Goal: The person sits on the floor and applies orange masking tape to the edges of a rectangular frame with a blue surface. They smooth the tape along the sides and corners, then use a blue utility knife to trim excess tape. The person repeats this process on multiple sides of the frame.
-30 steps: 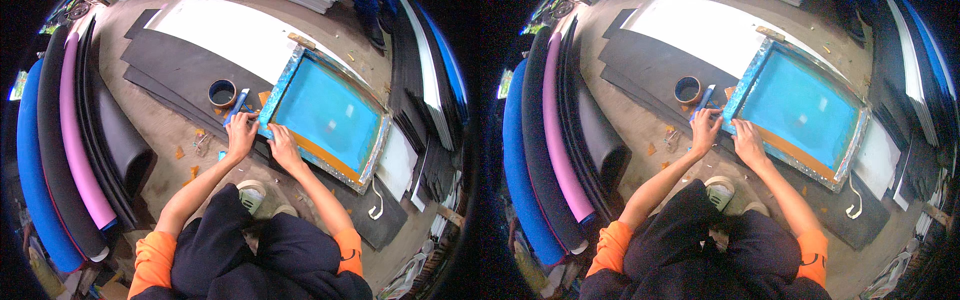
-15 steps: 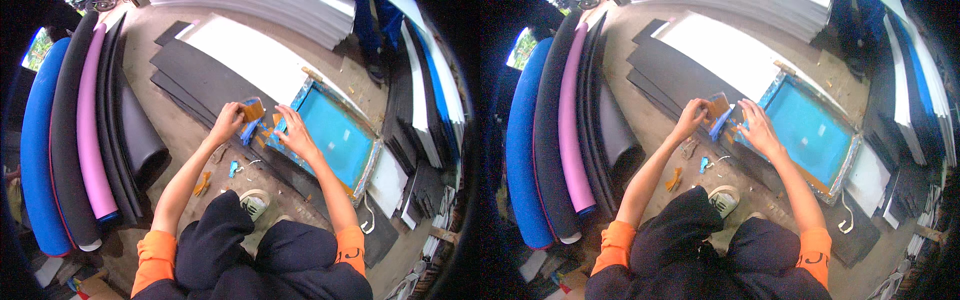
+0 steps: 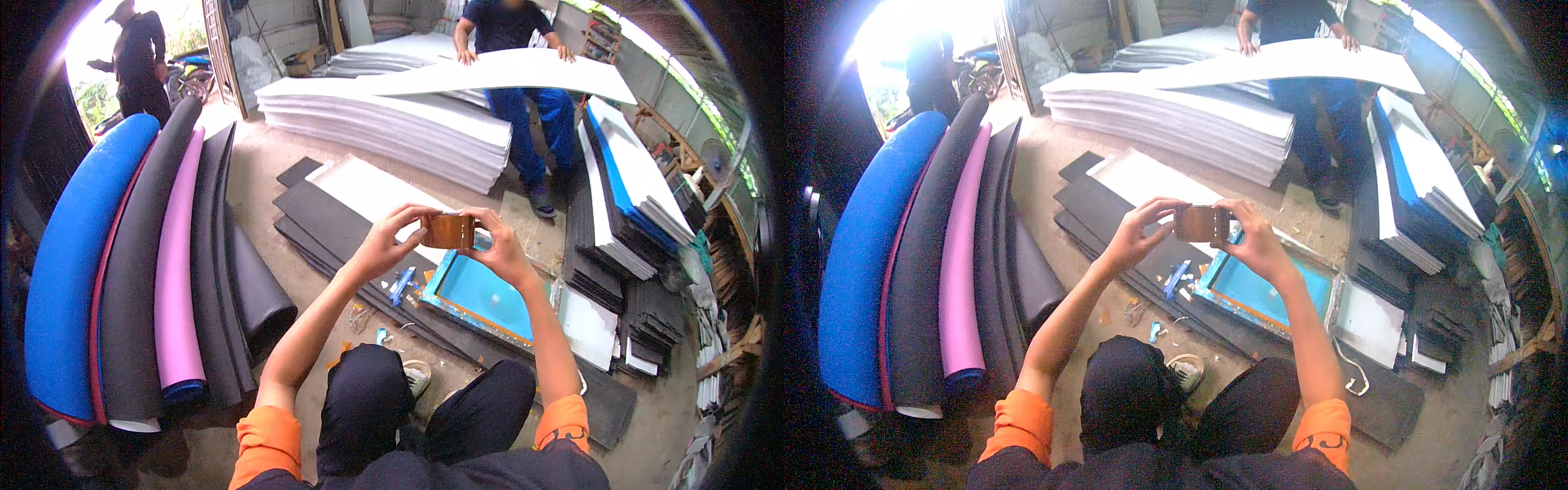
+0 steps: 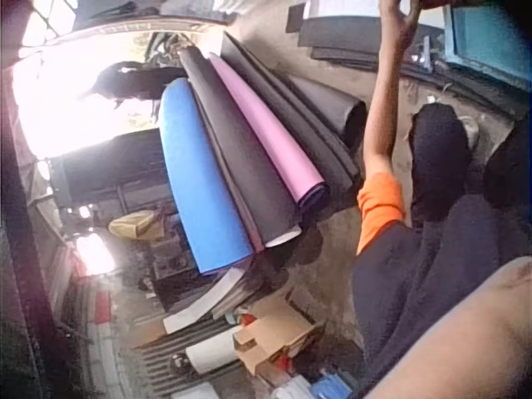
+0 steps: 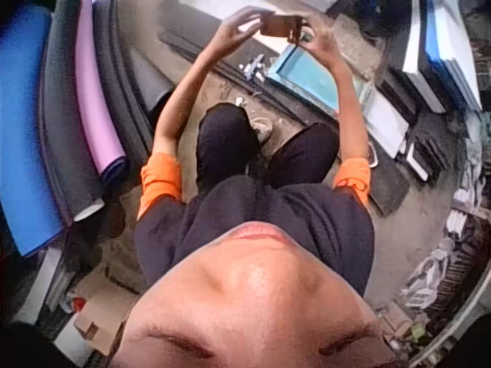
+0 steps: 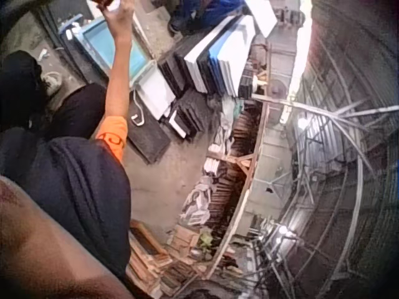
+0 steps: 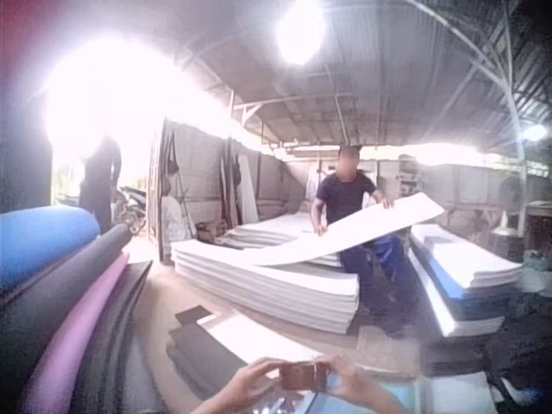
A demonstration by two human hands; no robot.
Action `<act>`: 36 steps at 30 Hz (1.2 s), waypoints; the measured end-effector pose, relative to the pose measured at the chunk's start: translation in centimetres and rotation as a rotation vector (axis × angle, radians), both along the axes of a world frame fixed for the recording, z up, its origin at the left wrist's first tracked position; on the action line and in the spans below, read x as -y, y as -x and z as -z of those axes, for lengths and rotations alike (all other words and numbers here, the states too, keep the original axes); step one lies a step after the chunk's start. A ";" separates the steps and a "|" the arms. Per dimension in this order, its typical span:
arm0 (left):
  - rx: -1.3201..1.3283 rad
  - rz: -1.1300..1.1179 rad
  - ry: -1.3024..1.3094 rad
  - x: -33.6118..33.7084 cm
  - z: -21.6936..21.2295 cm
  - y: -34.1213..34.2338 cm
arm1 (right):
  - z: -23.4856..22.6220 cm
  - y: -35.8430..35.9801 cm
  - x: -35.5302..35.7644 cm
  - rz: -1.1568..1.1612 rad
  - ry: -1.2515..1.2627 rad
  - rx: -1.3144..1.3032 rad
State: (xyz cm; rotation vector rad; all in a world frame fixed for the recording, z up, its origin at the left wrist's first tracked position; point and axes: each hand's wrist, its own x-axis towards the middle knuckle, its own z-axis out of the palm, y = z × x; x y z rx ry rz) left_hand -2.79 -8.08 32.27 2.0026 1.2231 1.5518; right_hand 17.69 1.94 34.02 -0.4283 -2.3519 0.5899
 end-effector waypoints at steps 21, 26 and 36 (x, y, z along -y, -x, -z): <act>-0.372 -0.002 -0.103 -1.3 -1.0 1.6 | 2.1 0.7 1.8 -0.053 0.002 0.001; -0.164 0.164 -0.027 -6.2 1.9 -0.7 | 4.9 -1.2 -2.6 -0.024 0.325 0.020; 0.426 -0.081 0.249 -12.2 11.3 -10.2 | 9.0 -6.2 -3.7 0.285 0.454 -0.143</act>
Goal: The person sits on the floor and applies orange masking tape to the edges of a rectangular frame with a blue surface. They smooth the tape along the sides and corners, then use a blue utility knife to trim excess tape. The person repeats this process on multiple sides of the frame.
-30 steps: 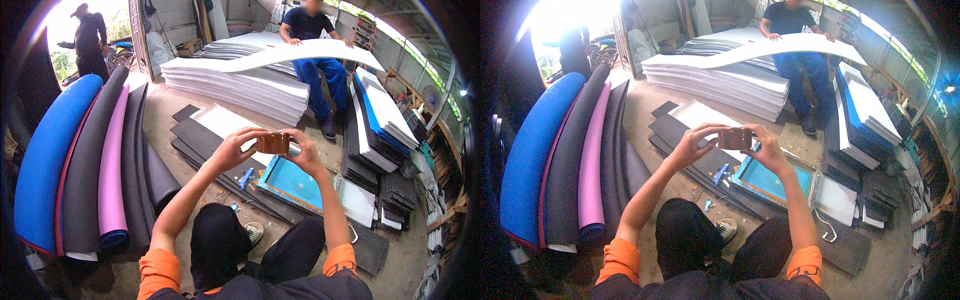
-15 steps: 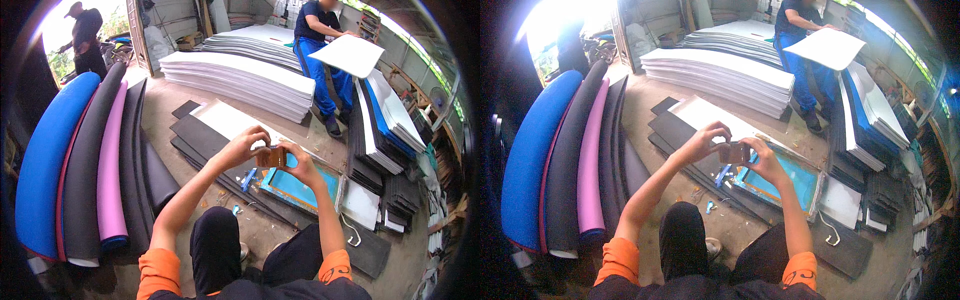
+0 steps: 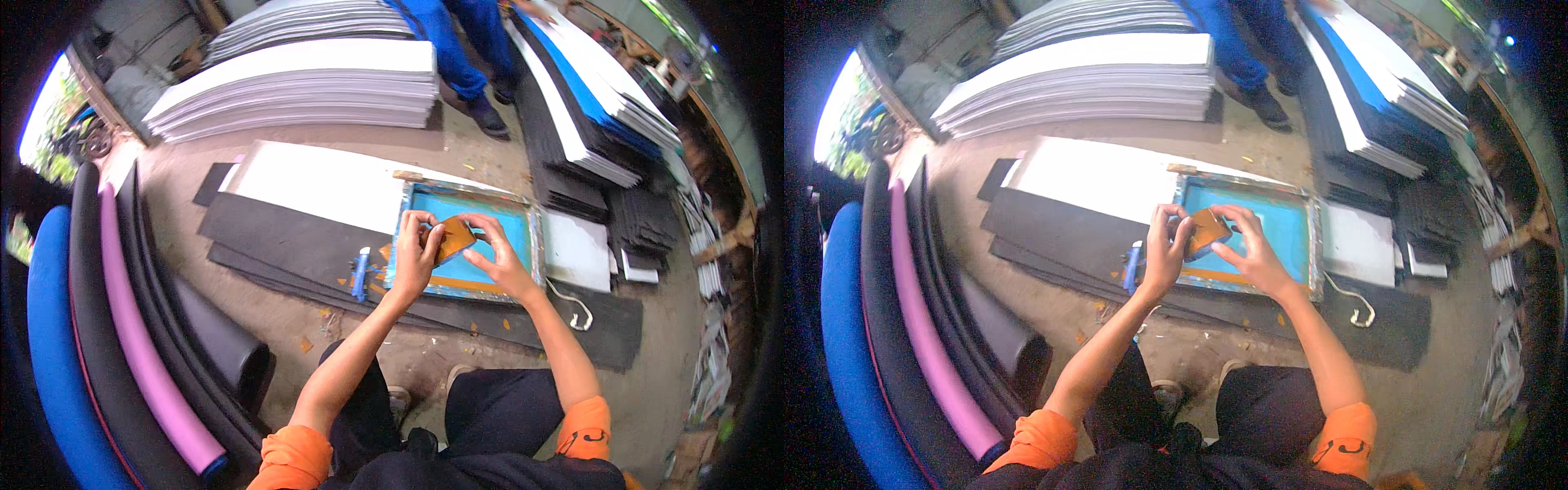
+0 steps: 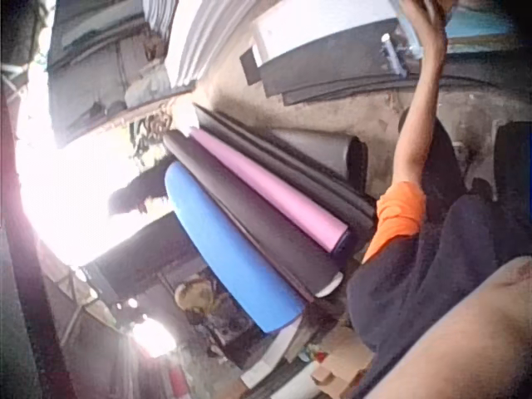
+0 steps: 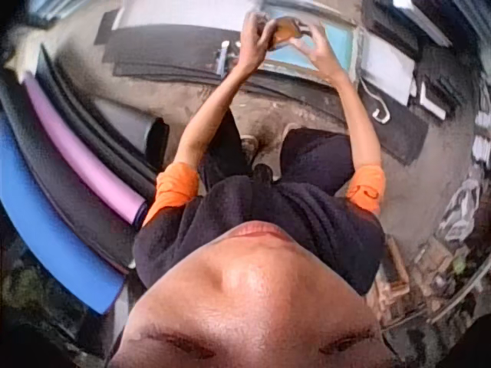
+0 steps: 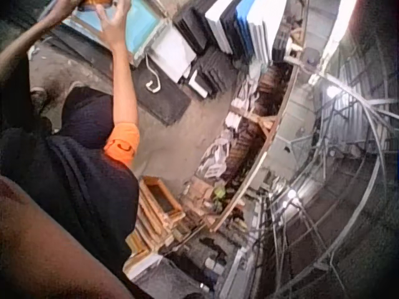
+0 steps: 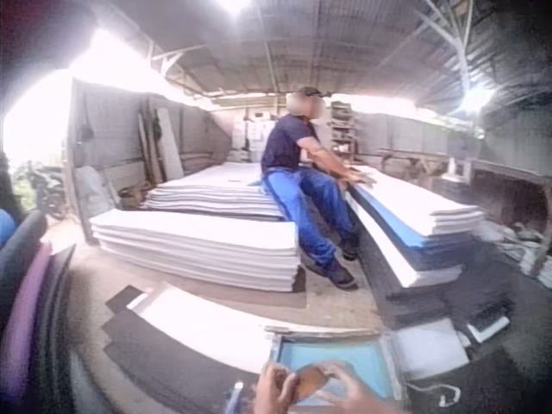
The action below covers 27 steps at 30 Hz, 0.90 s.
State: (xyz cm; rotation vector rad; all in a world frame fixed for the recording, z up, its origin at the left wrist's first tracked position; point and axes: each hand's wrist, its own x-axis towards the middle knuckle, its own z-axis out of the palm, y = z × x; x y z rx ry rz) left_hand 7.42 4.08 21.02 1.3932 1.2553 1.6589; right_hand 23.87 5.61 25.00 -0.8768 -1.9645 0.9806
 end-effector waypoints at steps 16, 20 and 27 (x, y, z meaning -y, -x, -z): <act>-0.185 0.075 -0.292 6.6 -2.5 -9.4 | 0.4 -5.9 9.0 0.628 -0.182 0.125; -0.296 0.444 -0.029 7.4 -2.7 -8.5 | -2.3 -8.0 10.5 0.704 -0.258 0.151; -0.544 0.515 -0.203 6.7 -0.6 -7.8 | -0.5 -11.4 11.8 0.729 -0.098 0.249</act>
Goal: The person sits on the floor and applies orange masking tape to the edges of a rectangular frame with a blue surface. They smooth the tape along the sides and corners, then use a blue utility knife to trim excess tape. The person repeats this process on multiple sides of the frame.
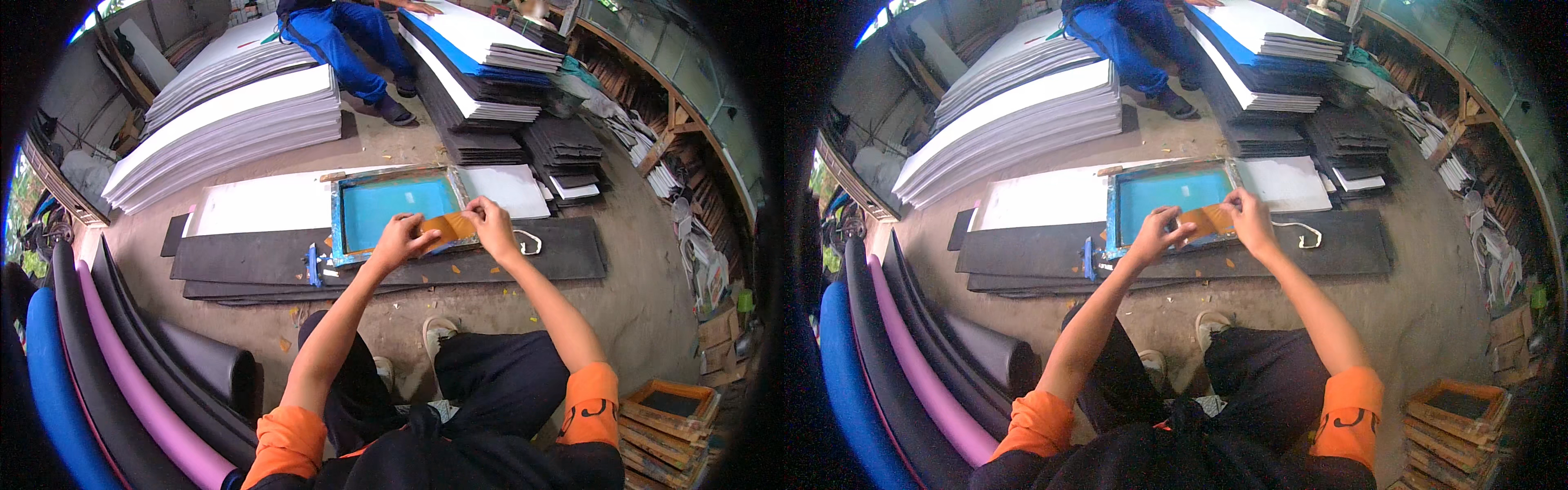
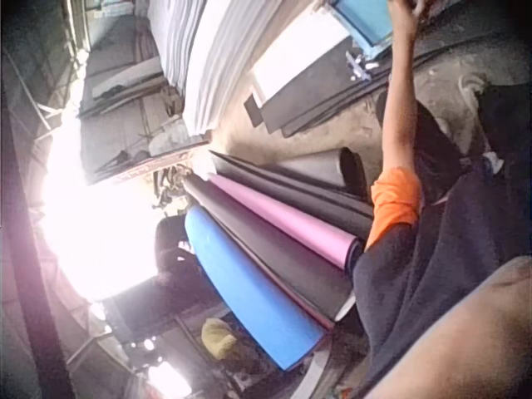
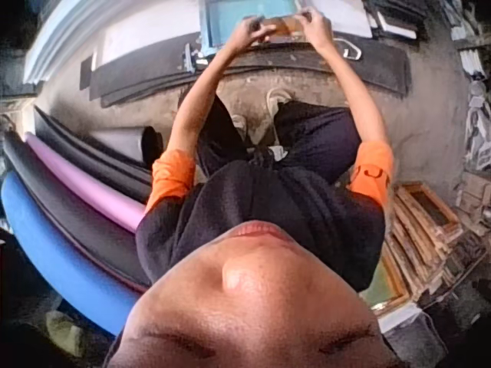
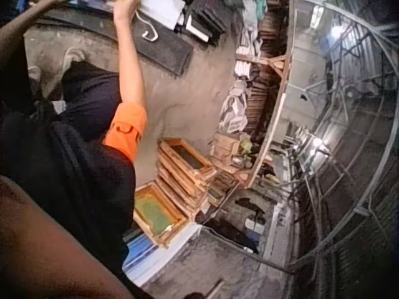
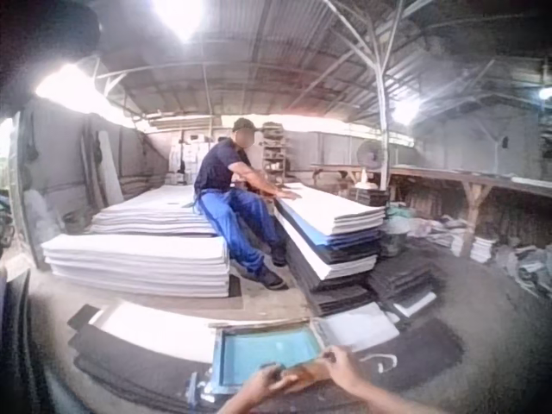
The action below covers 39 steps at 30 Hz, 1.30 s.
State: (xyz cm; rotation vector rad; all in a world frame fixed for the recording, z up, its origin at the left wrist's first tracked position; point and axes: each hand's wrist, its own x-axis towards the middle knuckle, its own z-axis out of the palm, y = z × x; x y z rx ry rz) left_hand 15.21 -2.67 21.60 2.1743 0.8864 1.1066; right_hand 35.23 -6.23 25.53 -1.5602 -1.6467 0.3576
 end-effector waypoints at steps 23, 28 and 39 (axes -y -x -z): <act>-0.304 -0.392 0.390 -7.2 7.2 19.4 | 17.4 -12.9 -8.2 0.081 0.307 -0.379; -0.330 -0.320 0.518 -7.8 10.3 20.6 | 22.7 -9.5 -6.3 0.247 0.436 -0.385; -0.504 -0.290 0.668 -10.0 11.5 17.8 | 25.7 -11.6 -8.6 0.347 0.285 -0.504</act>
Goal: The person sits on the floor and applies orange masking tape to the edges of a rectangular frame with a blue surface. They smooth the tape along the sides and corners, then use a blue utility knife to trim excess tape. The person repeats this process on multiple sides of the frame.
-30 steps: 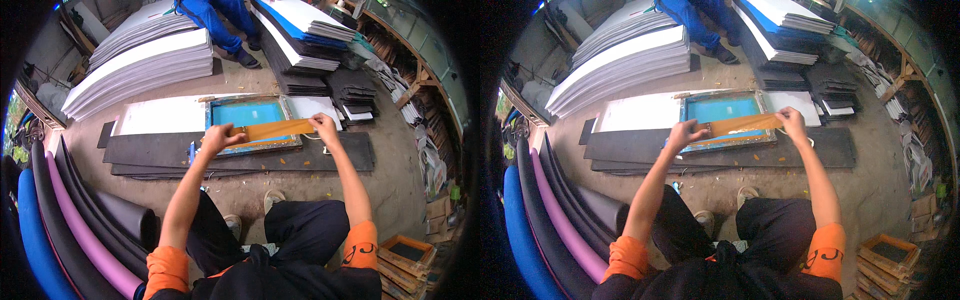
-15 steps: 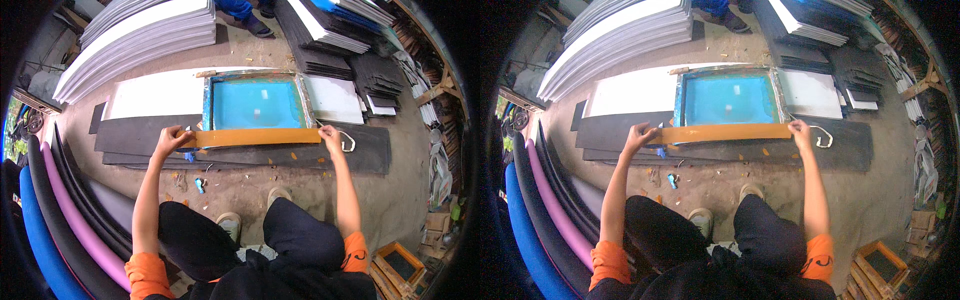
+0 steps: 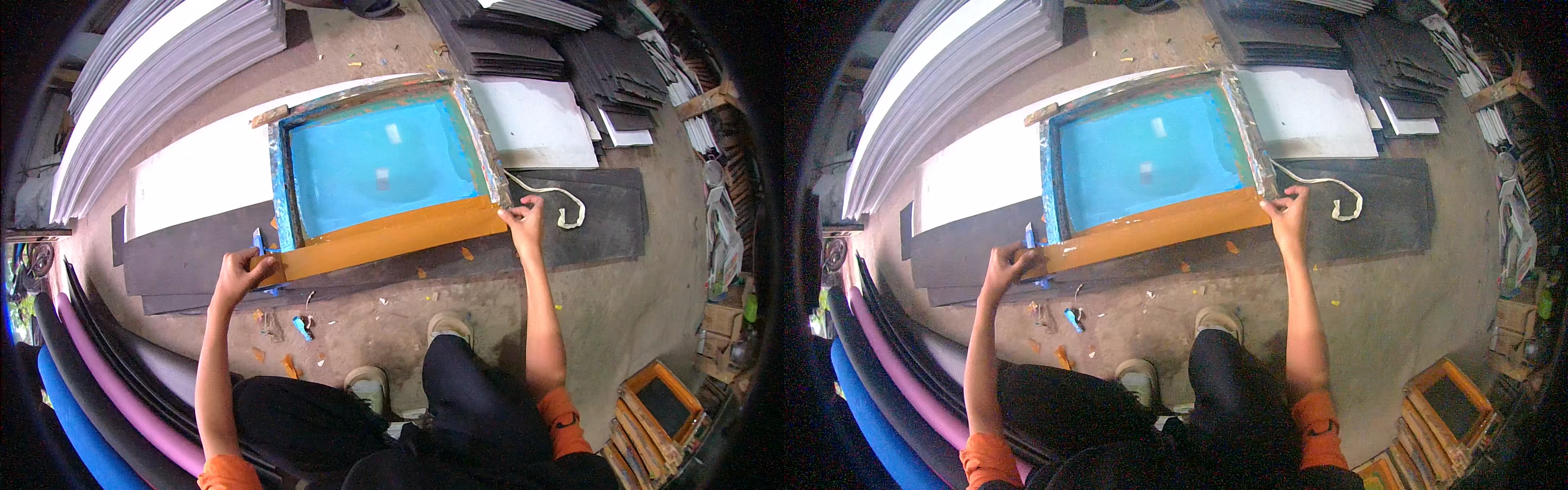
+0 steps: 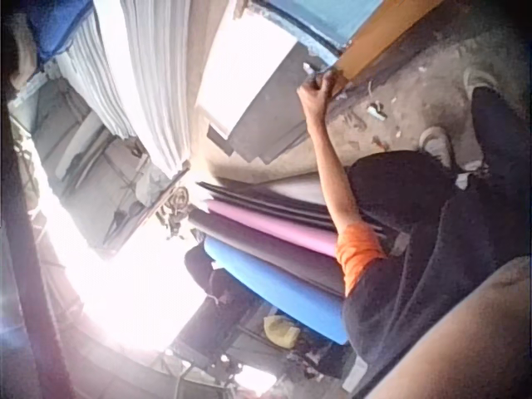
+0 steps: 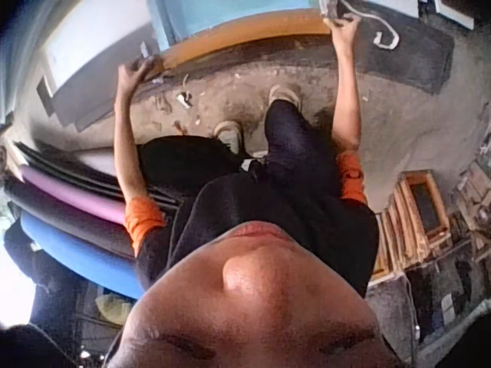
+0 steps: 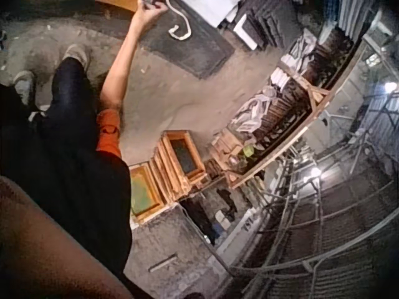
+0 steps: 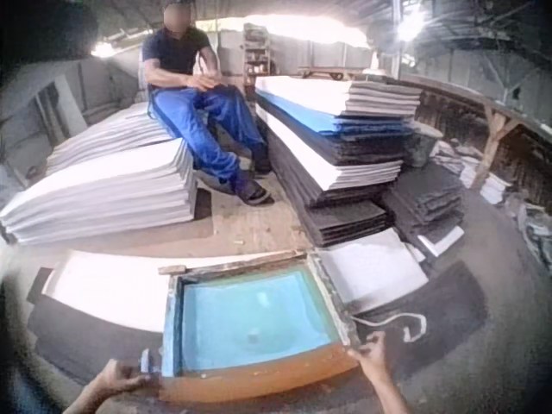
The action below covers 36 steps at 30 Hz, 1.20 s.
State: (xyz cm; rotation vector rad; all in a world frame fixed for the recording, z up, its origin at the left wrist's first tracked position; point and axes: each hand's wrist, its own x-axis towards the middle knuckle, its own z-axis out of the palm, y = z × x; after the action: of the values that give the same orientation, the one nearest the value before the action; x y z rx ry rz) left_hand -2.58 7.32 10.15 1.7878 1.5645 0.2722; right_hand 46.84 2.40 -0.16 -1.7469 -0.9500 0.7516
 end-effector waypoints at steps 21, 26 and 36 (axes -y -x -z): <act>-0.112 0.012 -0.020 -0.4 -0.7 -2.3 | 0.6 -1.1 -3.0 0.004 0.325 0.327; 0.101 -0.002 0.001 -0.1 -0.3 -0.5 | 1.0 -1.2 -3.7 -0.070 0.333 0.459; -0.002 -0.112 -0.092 1.5 -0.5 5.8 | 2.7 -3.2 -4.1 -0.114 0.424 0.632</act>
State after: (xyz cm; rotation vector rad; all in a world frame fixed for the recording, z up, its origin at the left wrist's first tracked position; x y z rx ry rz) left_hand -8.41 5.82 10.67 1.7726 1.6800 0.4023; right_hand 50.04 6.49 -2.87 -2.3929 -1.3898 0.4923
